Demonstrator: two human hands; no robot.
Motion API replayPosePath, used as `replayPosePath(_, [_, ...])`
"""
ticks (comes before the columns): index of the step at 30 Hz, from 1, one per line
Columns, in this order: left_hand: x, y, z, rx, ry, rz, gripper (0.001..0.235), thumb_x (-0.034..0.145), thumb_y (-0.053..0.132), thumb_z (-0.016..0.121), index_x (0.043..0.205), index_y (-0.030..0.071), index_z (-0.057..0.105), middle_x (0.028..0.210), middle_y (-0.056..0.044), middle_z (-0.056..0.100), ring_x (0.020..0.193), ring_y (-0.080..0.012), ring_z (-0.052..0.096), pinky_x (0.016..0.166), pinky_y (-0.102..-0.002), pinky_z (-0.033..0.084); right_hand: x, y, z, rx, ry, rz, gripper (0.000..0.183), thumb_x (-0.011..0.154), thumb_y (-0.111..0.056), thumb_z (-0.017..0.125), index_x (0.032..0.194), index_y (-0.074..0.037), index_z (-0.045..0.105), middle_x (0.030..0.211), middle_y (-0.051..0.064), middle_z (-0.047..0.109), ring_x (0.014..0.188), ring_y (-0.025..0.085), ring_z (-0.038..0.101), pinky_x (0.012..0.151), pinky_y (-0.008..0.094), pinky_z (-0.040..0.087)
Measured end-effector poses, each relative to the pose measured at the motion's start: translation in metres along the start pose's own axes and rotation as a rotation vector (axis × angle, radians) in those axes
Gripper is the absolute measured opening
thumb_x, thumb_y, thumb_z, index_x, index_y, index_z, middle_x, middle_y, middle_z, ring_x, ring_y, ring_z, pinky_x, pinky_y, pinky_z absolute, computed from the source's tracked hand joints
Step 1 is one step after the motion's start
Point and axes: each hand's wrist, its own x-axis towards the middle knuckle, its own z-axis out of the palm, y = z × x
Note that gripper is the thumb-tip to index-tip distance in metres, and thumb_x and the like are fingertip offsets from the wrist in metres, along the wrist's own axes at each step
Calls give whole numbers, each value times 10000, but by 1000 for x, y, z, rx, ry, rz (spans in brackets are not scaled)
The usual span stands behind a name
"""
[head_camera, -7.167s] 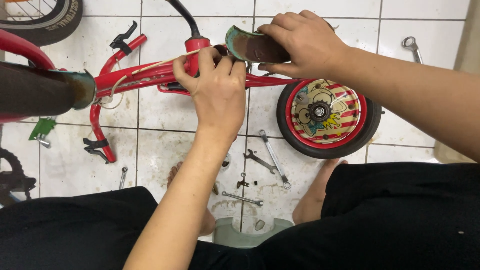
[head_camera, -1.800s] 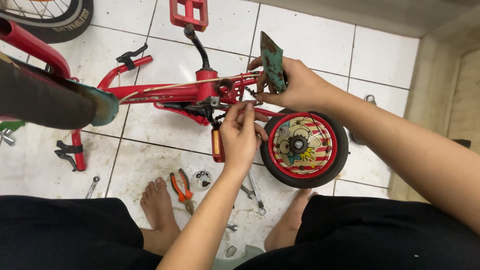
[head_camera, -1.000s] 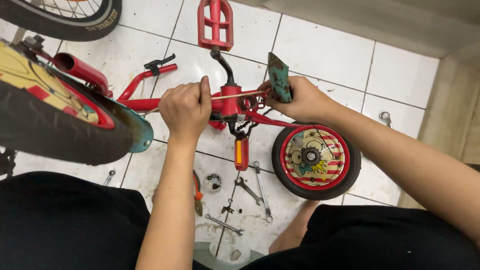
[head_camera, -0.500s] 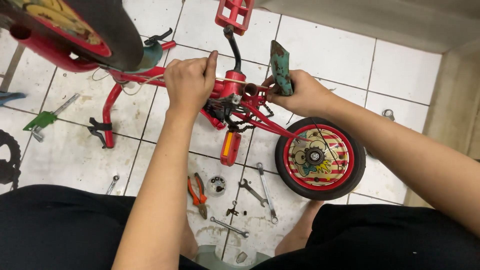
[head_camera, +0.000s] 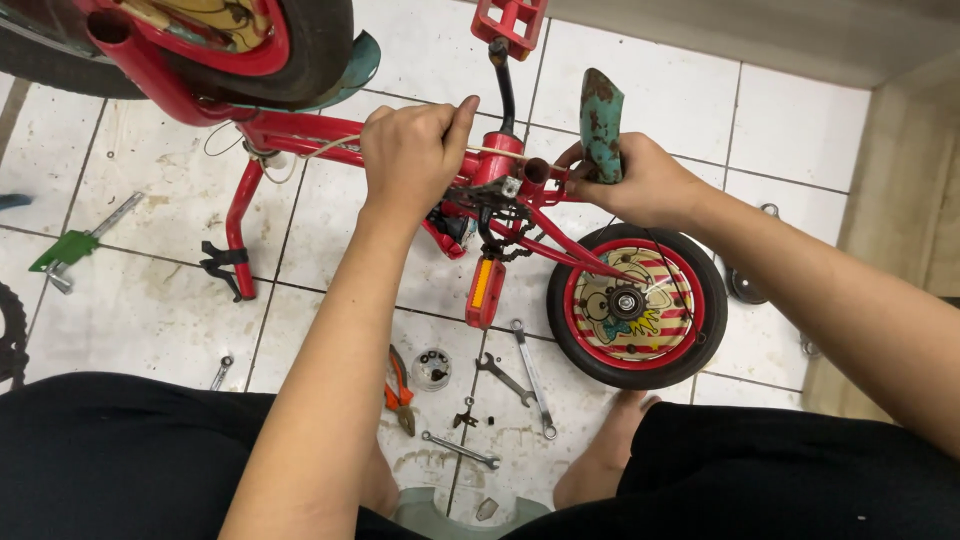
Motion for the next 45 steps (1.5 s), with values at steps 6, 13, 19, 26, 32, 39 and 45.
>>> replayPosePath(6, [5,2,-21,-131,-133,1,468,1034,168,663,589,36,608,489,-43,523,412,-234,407,619,-341,452,-7,1,4,-2,13,-32,305,889,-95,677,1188,-34,682,962,106,739,883,209,744,798,335,626])
replayPosePath(13, [7,0,-23,-105,-148,-4,267,1011,214,696,788,73,735,705,-7,678,699,-186,575,743,-356,444,-13,4,9,109,55,-117,422,886,-59,668,1304,-28,623,927,105,744,870,203,757,800,320,630])
replayPosePath(19, [8,4,-31,-146,-162,-13,271,1020,203,693,796,58,742,711,-14,696,669,-191,597,746,-353,435,-20,1,9,119,63,-126,475,904,-90,663,1364,-27,564,928,109,741,864,213,757,769,329,632])
replayPosePath(26, [12,35,-60,-403,-99,16,101,985,81,685,915,21,727,930,-56,712,881,-207,588,813,-329,473,-28,-1,10,102,75,-157,501,904,-86,670,1387,-52,541,948,104,737,891,213,754,798,341,628])
replayPosePath(32, [7,79,-82,-538,21,102,127,859,-8,815,916,-33,704,1047,-116,547,935,-239,539,789,-328,494,-35,1,2,102,89,-236,497,883,-57,690,1364,-37,566,901,94,742,828,194,744,744,317,611])
replayPosePath(39, [-13,108,-67,-265,-217,240,403,679,173,903,1034,72,742,1166,-22,660,1170,-230,507,1050,-497,291,-58,-8,-6,118,135,-323,666,886,-2,719,1466,-89,403,877,35,680,930,154,734,869,319,617])
replayPosePath(45, [-26,119,-42,-290,-201,178,322,803,144,841,1118,130,772,1030,50,752,1076,-163,578,1119,-663,164,-63,0,-6,127,150,-399,649,886,5,739,1445,-57,416,884,54,711,854,151,719,781,287,590])
